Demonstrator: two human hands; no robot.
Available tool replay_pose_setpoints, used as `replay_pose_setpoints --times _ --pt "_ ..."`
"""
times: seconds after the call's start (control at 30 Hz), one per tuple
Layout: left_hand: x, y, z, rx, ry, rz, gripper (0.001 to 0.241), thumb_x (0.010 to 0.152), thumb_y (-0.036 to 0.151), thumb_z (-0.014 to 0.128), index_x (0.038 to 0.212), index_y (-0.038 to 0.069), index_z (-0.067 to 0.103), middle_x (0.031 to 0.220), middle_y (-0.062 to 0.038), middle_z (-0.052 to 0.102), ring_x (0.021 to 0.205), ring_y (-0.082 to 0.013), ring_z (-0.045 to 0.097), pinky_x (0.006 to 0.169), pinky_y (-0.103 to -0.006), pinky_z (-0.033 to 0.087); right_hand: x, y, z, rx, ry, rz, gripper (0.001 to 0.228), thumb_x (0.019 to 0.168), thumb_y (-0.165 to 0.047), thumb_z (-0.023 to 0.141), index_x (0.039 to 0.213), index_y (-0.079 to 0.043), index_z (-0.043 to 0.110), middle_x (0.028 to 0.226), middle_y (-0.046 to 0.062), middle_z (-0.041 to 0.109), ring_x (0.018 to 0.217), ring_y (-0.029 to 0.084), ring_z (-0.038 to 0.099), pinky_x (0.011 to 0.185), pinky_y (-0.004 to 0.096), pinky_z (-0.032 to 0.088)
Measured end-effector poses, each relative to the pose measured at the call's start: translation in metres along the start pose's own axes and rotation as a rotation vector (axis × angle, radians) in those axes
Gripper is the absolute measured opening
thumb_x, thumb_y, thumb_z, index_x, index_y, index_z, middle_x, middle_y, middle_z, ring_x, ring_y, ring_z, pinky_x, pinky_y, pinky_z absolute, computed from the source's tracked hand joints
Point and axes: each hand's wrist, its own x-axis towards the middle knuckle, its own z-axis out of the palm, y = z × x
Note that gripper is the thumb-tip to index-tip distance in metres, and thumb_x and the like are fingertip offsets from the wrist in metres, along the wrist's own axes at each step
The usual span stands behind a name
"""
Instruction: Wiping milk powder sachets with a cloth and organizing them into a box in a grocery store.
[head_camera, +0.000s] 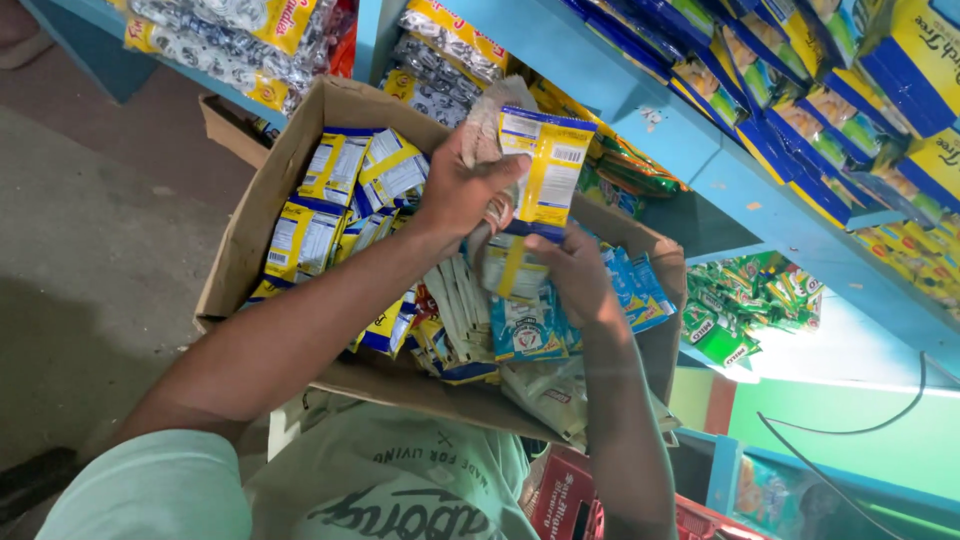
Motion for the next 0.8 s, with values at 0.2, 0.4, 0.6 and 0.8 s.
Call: replay_pose_setpoints --times 0.2,0.4,0.6,0.8 --pt "-0.020 0.031 0.018 0.177 0.033 0.088 0.029 0.083 0.002 0.086 0.097 0.003 0.061 0.068 -0.004 0.057 0.054 -0.0080 0.060 0.044 -0.0209 0.044 0.005 0.021 -0.007 -0.038 -0.162 0.078 0.016 0.093 -0.021 0.074 0.098 -0.007 0.075 0.091 0.012 0.076 0.084 0.025 0.076 0.077 0.040 0.060" --pt "0.002 0.030 -0.003 0.117 -0.060 -0.106 0.045 0.099 0.006 0.066 0.140 0.002 0.047 0.080 -0.009 0.065 0.043 -0.0125 0.054 0.034 -0.0267 0.042 0.010 0.021 -0.014 0.397 -0.060 0.110 0.028 0.099 -0.010 0.060 0.123 0.004 0.064 0.113 0.015 0.073 0.093 0.023 0.072 0.085 0.035 0.057" --pt "-0.013 0.014 0.002 0.340 -0.182 0.392 0.032 0.106 0.016 0.058 0.134 0.003 0.048 0.110 -0.009 0.060 0.086 -0.0178 0.058 0.073 -0.0300 0.054 0.003 -0.006 -0.002 0.711 -0.105 0.044 0.045 0.103 -0.029 0.056 0.140 -0.003 0.052 0.135 0.017 0.063 0.123 0.035 0.062 0.111 0.056 0.043" --pt "-0.059 -0.021 0.015 1.225 -0.438 0.840 0.065 0.101 0.068 0.053 0.155 0.033 0.049 0.164 -0.012 0.039 0.151 -0.0450 0.036 0.119 -0.0717 0.022 0.001 -0.006 0.002 0.725 0.053 -0.012 0.050 0.098 -0.046 0.060 0.126 -0.004 0.063 0.127 0.017 0.069 0.117 0.035 0.068 0.107 0.054 0.052"
